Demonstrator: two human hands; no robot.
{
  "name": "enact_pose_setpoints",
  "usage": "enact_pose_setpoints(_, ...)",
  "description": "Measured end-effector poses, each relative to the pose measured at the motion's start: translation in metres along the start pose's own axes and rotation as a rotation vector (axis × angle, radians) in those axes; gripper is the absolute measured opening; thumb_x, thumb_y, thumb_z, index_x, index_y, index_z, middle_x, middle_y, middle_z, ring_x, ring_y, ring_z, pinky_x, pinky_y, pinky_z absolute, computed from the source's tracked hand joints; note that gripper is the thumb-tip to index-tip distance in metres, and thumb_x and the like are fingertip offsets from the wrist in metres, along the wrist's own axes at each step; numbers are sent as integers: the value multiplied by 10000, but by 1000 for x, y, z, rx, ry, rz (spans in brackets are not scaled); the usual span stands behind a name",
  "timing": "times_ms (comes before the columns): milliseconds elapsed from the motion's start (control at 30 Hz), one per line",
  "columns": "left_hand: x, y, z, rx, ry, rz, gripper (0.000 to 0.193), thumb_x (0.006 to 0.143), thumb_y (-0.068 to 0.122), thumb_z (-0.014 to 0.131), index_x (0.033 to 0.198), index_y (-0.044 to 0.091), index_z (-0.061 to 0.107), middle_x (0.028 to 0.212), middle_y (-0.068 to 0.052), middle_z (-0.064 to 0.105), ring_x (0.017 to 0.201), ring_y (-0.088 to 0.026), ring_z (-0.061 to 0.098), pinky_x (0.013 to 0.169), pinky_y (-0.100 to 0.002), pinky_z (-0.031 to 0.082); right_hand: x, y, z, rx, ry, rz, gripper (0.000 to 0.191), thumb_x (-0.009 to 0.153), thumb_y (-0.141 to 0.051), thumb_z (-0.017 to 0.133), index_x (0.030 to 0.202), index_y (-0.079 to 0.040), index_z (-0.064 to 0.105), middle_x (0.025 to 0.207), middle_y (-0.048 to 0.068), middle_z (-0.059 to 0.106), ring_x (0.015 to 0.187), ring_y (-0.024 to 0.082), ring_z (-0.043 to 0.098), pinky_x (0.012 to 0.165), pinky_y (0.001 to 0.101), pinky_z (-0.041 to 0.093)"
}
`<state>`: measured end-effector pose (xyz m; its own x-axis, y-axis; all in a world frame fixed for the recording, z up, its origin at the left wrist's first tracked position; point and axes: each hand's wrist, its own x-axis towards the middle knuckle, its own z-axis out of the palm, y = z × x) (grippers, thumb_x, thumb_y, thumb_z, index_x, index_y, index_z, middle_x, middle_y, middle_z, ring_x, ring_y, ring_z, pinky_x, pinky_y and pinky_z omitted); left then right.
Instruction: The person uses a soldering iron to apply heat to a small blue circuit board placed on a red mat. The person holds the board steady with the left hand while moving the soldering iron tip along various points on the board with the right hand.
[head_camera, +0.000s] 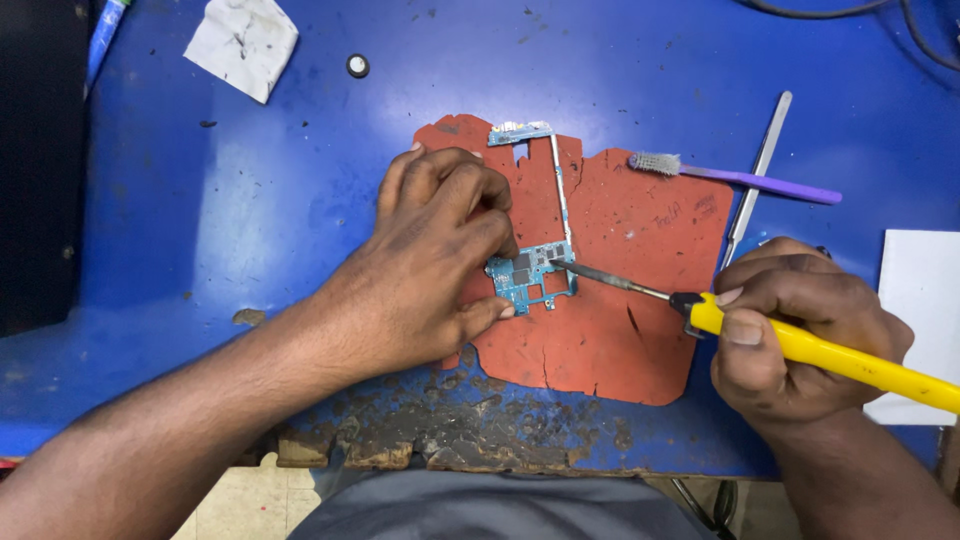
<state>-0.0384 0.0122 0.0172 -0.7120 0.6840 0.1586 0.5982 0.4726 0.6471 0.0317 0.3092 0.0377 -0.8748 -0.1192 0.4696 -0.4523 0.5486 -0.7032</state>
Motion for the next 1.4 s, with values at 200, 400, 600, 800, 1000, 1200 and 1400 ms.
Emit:
enact_pose_setpoints(200, -2, -1, -2, -9, -8, -11, 463, 661, 280, 922, 958, 43, 657, 1245, -140, 499, 1303, -358, 401, 1149, -559, 282, -4, 1, 0, -11, -19, 26, 395, 1104, -277, 629, 846, 11, 549, 709, 104, 601, 616, 169, 625, 601, 265, 509)
enact_pose_setpoints(400, -2, -1, 0, -5, 16, 10, 472, 655, 294, 925, 971, 51, 671, 1240, -141, 496, 1294, -365, 400, 1141, -561, 279, -4, 5, 3, 28, 17, -26, 415, 1079, -294, 630, 887, 55, 514, 718, 102, 591, 592, 159, 610, 583, 273, 516)
enact_pose_setpoints(600, -2, -1, -1, -11, 5, 2, 458, 657, 283, 922, 966, 56, 670, 1238, -138, 496, 1295, -358, 404, 1148, -556, 280, -5, 3, -1, 0, -16, 13, 431, 1105, -301, 639, 831, 17, 544, 707, 105, 592, 609, 179, 623, 619, 282, 526)
enact_pose_setpoints(800, -2, -1, 0, -2, 13, 6, 463, 652, 291, 923, 960, 58, 668, 1230, -139, 498, 1295, -363, 402, 1142, -560, 279, -4, 5, 0, -29, -24, 7, 442, 1095, -303, 623, 819, 31, 537, 701, 113, 593, 604, 181, 627, 587, 266, 511)
enact_pose_setpoints(1000, -1, -2, -1, -4, 10, 7, 463, 652, 282, 922, 971, 58, 672, 1230, -138, 501, 1283, -359, 412, 1145, -561, 281, -5, 5, 1, -8, -6, -5, 405, 1101, -296, 625, 866, 22, 535, 704, 118, 597, 616, 181, 631, 587, 264, 511)
enact_pose_setpoints(1200, -1, -2, -1, -2, 15, 14, 467, 649, 281, 923, 971, 55, 671, 1228, -139, 501, 1285, -363, 409, 1143, -564, 275, -5, 4, 2, 22, 5, -6, 423, 1084, -300, 630, 875, 50, 519, 686, 111, 588, 589, 170, 610, 585, 273, 510)
enact_pose_setpoints(1400, -2, -1, -1, -12, 13, 12, 469, 656, 287, 920, 978, 55, 669, 1239, -137, 500, 1294, -362, 408, 1146, -559, 282, -6, 2, 0, -24, -4, 32, 421, 1100, -316, 633, 860, 16, 536, 687, 102, 584, 608, 181, 627, 580, 267, 511)
